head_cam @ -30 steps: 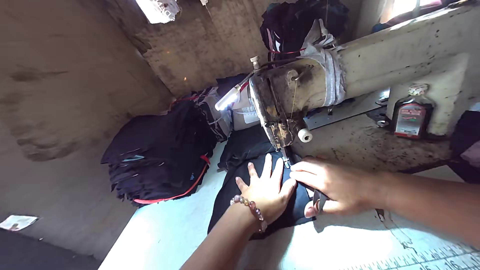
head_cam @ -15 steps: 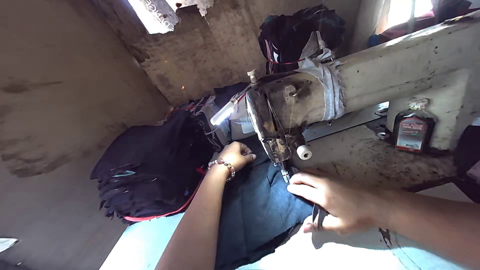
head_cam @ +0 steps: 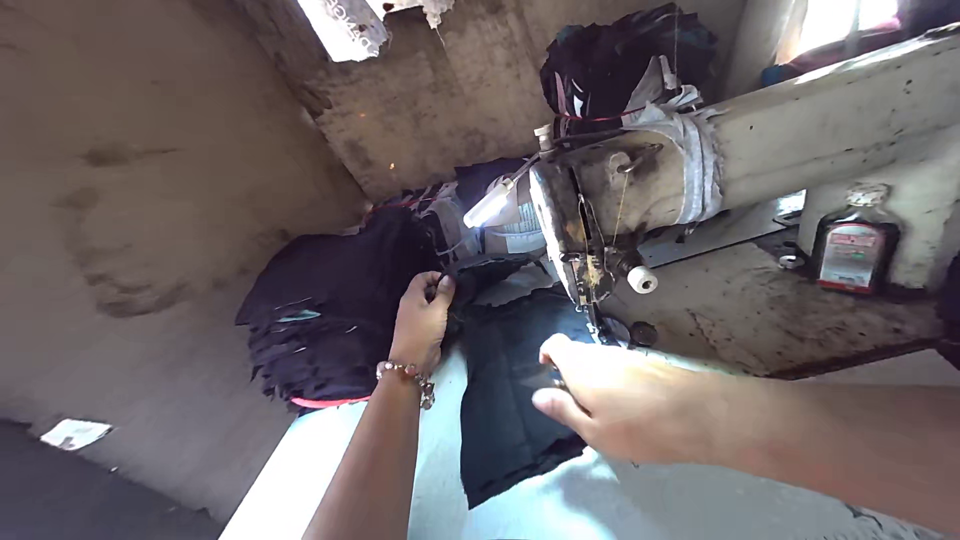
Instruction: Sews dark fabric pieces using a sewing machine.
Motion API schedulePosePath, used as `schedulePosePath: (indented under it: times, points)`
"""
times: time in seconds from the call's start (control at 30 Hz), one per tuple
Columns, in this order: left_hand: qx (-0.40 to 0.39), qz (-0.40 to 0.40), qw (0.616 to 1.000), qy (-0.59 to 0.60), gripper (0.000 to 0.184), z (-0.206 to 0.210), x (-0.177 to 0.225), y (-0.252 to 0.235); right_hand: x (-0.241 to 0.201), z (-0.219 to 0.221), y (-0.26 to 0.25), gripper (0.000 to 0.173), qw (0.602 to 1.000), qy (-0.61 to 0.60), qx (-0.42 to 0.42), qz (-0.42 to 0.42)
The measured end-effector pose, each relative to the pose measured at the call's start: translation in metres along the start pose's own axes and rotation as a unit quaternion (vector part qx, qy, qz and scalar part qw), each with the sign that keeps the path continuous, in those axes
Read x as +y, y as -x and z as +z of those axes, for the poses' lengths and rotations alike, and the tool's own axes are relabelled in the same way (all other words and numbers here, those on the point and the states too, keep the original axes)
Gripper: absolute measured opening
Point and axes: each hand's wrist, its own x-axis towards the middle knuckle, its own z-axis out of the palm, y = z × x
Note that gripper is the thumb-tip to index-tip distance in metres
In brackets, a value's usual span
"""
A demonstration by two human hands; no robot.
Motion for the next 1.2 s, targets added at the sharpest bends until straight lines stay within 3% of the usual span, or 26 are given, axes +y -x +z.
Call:
schedulePosePath:
  times: [0.2, 0.43, 0.87, 1.2]
  points:
    - [-0.003, 0.018, 1.000, 0.012, 0.018, -0.004, -0.002, 0.000, -0.026, -0.001, -0.066, 0.041, 0.998, 0.043, 0.038, 0.033]
    - [-0.013, 0.037, 0.999, 0.000, 0.016, -0.005, -0.003, 0.002, -0.035, 0.004, -0.102, 0.033, 0.995, 0.069, 0.067, 0.027]
    - [-0.039, 0.033, 0.999, -0.005, 0.022, -0.009, 0.015, 0.018, -0.031, -0.001, -0.061, 0.039, 0.995, 0.068, 0.039, 0.055]
    - [-0.017, 0.033, 0.999, 0.018, 0.018, -0.005, 0.014, 0.016, -0.042, 0.005, -0.090, 0.032, 0.995, 0.054, 0.077, 0.039]
